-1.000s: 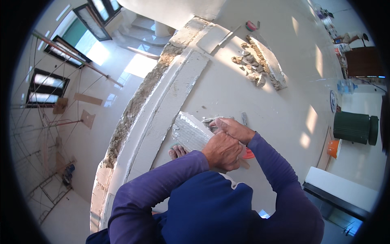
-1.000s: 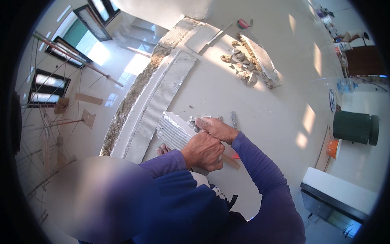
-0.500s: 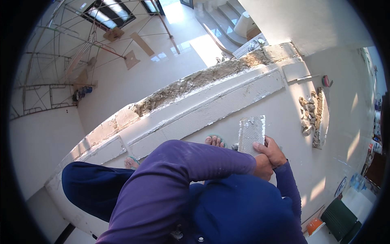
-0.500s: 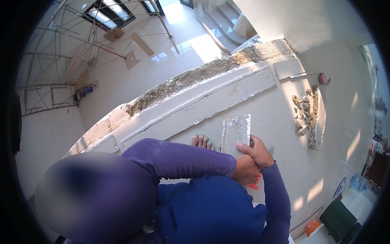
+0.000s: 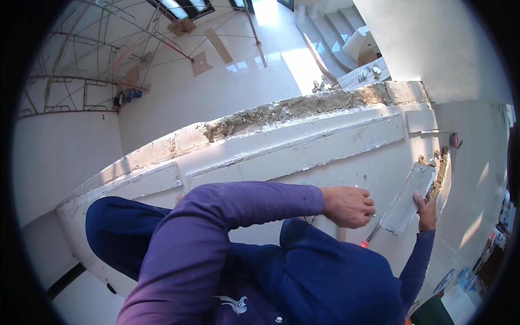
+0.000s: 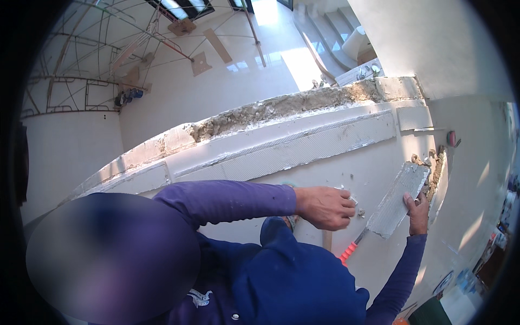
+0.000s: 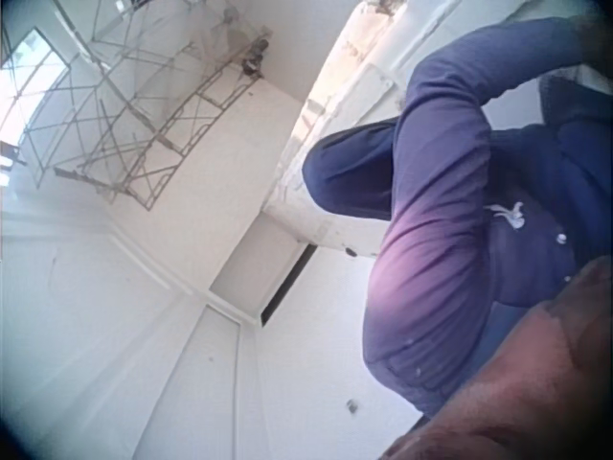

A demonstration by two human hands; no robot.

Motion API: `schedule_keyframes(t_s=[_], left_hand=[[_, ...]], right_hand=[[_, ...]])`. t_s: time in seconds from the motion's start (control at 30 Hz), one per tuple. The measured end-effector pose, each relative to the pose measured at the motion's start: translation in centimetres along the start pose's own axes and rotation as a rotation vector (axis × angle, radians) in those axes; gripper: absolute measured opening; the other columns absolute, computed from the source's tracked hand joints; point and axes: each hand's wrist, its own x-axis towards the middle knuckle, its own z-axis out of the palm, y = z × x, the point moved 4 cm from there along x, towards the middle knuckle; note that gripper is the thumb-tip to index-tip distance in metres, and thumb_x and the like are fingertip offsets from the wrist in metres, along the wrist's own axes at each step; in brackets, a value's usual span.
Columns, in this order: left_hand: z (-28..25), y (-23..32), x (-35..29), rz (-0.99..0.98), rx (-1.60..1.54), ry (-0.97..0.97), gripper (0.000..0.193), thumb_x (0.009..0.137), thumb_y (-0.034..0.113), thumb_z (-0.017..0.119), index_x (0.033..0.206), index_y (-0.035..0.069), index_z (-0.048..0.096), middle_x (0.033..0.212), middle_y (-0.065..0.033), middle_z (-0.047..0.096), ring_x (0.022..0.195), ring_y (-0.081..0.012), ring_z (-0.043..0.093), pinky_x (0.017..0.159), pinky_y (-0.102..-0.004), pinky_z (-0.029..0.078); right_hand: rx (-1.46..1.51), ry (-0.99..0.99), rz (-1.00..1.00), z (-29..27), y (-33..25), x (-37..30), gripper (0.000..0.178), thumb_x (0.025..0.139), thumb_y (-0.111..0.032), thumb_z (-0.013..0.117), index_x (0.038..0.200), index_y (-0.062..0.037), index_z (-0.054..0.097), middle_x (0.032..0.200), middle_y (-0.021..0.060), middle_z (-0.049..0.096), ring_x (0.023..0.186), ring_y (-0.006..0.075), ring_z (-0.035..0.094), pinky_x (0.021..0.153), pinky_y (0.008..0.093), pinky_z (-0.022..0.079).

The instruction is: The person installs a white decorative molding strip along a wall ledge using a hammer and a red plastic setting tool. They repeatedly tap the tool to secure the molding, scrape away excess material with a chisel, and measure the strip with a tape measure.

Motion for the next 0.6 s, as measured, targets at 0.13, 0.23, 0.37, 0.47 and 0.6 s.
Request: schedule_keyframes(t_s=[0.13,0.23,0.37,0.47,0.6], left_hand=[[-4.1,-2.8,-9.3,-0.104,-0.07,-0.309,0.026,0.085,0.024,0.064,0.065,0.008,0.064,0.072,-0.0075,0.066,0.074,-0.0264,0.068,0.069,-0.0408,0.053],[-8.2,-3.0,-17.0,-0.189,-0.058,-0.53,0.029,0.082,0.023,0.063,0.058,0.007,0.065,0.067,-0.013,0.068,0.067,-0.032,0.07,0.063,-0.0447,0.057],[-17.2,-2.8,-23.9,-0.41,0.053,-0.804,0.029,0.087,0.02,0.06,0.064,0.004,0.066,0.069,-0.0143,0.067,0.07,-0.0322,0.071,0.067,-0.0455,0.058],[-23.9,-2.6,-27.4,-0.684,0.157,-0.817,0.033,0.093,0.024,0.063,0.067,0.004,0.063,0.072,-0.0121,0.066,0.074,-0.0325,0.068,0.071,-0.0459,0.056],[-30.0,-1.7,-32.0,-0.991,0.261,-0.869,0.032,0.092,0.023,0.066,0.068,0.003,0.062,0.073,-0.0152,0.063,0.074,-0.0355,0.066,0.071,-0.0475,0.054]], right_hand=[[-0.144,-0.012,-0.046,-3.6,1.7,3.6,0.052,0.086,-0.022,0.081,0.124,0.0057,0.057,0.11,0.0166,0.071,0.094,0.0222,0.072,0.086,0.0345,0.058],[-0.344,-0.089,-0.109,-3.8,2.9,5.8,0.053,0.083,-0.018,0.081,0.124,0.0052,0.057,0.11,0.0181,0.071,0.094,0.0232,0.073,0.087,0.0353,0.059],[-0.293,-0.131,-0.063,-2.7,3.4,5.8,0.057,0.08,-0.016,0.082,0.126,0.0056,0.056,0.11,0.0173,0.071,0.097,0.0244,0.074,0.088,0.0365,0.059],[-0.333,-0.135,0.014,-3.9,4.3,6.3,0.063,0.079,-0.018,0.084,0.129,0.0053,0.054,0.113,0.016,0.071,0.1,0.0244,0.073,0.09,0.0364,0.059],[-0.396,-0.165,0.045,-4.8,4.4,7.0,0.065,0.079,-0.02,0.085,0.132,0.0038,0.057,0.109,0.0133,0.07,0.101,0.0228,0.071,0.09,0.0347,0.057]])
